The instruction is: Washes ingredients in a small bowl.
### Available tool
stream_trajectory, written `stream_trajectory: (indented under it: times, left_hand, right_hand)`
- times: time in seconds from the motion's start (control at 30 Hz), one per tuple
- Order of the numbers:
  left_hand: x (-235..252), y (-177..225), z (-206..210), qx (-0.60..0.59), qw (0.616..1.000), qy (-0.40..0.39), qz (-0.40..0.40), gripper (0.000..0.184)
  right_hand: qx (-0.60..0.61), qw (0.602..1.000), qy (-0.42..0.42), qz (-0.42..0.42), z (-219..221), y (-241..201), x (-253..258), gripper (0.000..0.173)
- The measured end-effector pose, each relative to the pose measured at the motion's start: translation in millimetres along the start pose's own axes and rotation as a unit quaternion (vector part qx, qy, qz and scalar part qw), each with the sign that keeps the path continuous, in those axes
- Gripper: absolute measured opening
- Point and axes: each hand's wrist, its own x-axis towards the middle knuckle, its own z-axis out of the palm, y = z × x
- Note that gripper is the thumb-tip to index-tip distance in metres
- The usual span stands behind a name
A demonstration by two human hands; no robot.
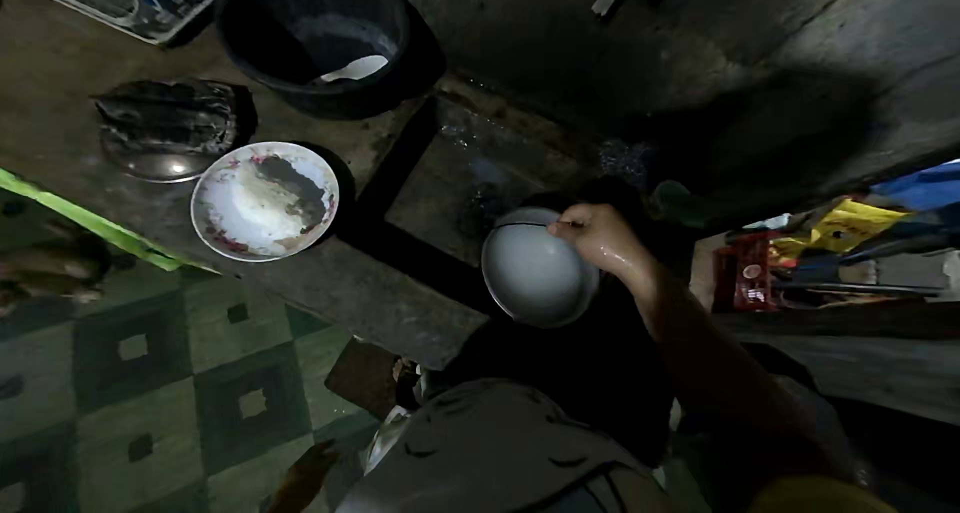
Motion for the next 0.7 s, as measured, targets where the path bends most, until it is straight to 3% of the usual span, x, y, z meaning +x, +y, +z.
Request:
stream_trajectory:
  times: [0.2,0.33,0.47,0.7]
  left_hand:
    - [-17,-39,-24,-0.085,0.988,0.092,-0.093,0.046]
    - [-53,-10,-22,-0.076,0.986,0.077,-0.123,0.047]
    - [-13,-28,-3,-0.026,0.993,0.065,-0.092,0.046]
    - [-2,24,12,0.020,0.999,0.027,-0.011,0.046]
  right_hand:
    - [0.024,0.999,0.019,0.015,2,11,-14,0.025]
    - [0.058,0.998,-0.003,0.033,-1,18,-17,0.024]
    - [0.062,0.996,-0.004,0.062,-10,27,1,0.025]
    - [0.079,0.991,0.036,0.099,4,78,57,0.031]
